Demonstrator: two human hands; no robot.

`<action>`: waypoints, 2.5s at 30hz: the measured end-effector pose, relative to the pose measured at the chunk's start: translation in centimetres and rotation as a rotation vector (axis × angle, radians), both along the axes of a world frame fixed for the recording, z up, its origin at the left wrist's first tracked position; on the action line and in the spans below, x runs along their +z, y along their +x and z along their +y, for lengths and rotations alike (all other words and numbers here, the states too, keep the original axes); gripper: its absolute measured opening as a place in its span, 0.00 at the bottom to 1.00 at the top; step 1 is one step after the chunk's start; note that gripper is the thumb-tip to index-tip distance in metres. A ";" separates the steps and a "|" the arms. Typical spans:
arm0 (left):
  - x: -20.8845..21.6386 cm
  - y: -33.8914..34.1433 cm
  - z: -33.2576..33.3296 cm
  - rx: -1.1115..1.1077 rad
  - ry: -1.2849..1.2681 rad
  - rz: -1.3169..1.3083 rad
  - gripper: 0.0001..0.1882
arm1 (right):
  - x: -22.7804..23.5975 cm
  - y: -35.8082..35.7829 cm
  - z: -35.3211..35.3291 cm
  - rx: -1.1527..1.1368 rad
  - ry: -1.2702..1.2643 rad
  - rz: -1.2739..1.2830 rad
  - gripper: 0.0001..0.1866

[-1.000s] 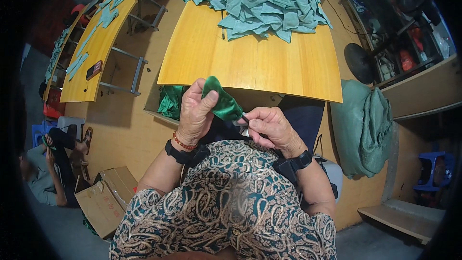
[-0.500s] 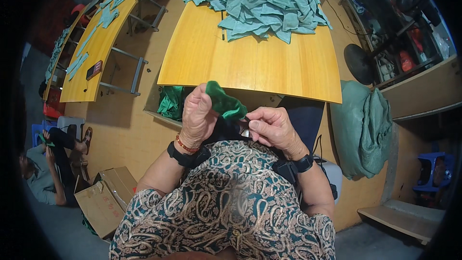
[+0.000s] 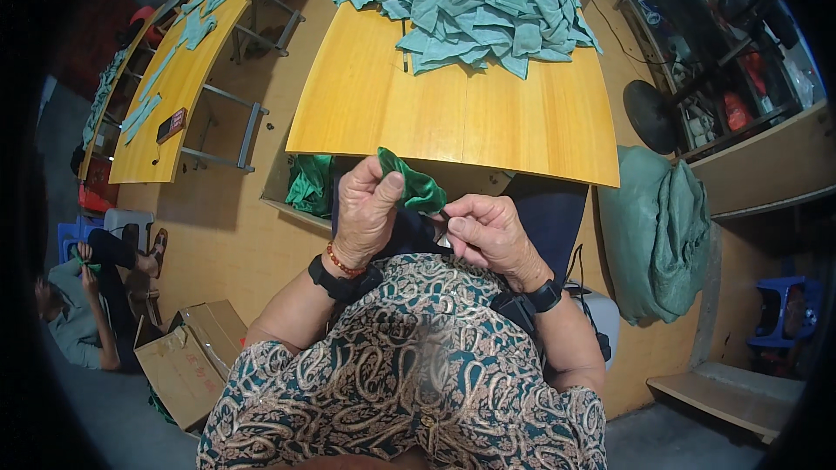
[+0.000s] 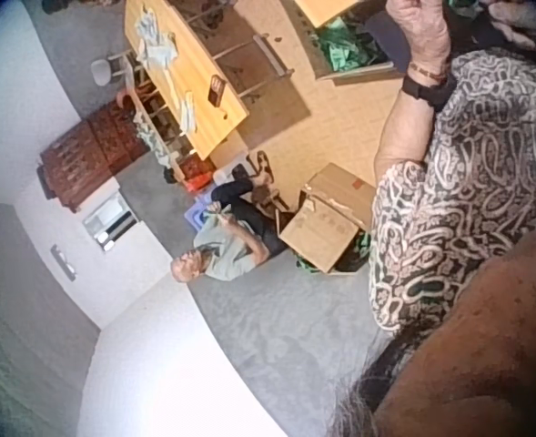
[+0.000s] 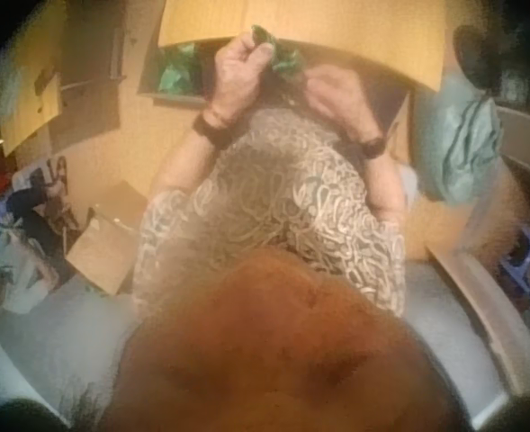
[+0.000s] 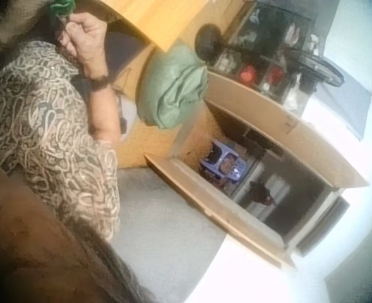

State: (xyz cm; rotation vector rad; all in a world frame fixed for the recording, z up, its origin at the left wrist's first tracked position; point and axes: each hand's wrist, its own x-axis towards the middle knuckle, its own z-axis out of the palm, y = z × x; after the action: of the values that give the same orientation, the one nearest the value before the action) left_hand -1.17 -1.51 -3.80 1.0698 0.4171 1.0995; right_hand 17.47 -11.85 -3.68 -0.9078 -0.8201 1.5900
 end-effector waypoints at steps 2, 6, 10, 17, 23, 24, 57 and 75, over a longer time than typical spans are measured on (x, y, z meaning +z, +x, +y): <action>-0.2 0.0 -0.1 -0.046 -0.016 0.012 0.08 | 0.1 -0.2 -0.4 0.014 -0.023 0.078 0.10; 0.0 -0.2 -0.1 -0.098 -0.019 0.057 0.09 | 0.5 -0.4 -0.4 0.097 -0.055 0.247 0.11; -0.2 -0.2 -0.3 -0.129 -0.104 -0.104 0.05 | 0.7 -0.2 -0.5 0.145 -0.079 0.285 0.12; 1.2 -0.6 0.1 -0.055 -0.201 -0.227 0.05 | 1.2 0.4 -0.2 0.165 -0.090 0.134 0.13; 0.8 -0.6 -0.1 -0.124 -0.195 -0.203 0.05 | 1.0 0.4 0.0 0.148 -0.055 0.140 0.12; 0.6 -0.5 -0.1 -0.128 -0.174 -0.179 0.06 | 0.9 0.3 0.1 0.138 -0.050 0.158 0.12; 0.4 -0.1 0.4 -0.095 -0.312 -0.084 0.05 | 0.8 0.1 0.0 0.168 -0.124 0.053 0.10; -0.1 -2.3 3.8 -0.168 -0.781 -0.389 0.15 | 14.0 -2.9 -0.8 0.178 0.267 0.261 0.21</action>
State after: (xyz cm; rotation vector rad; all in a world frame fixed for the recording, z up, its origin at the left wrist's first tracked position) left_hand -3.47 2.28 -3.87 0.1907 0.3838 0.8481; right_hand 14.53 -12.63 10.36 -0.4366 -0.9181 1.6604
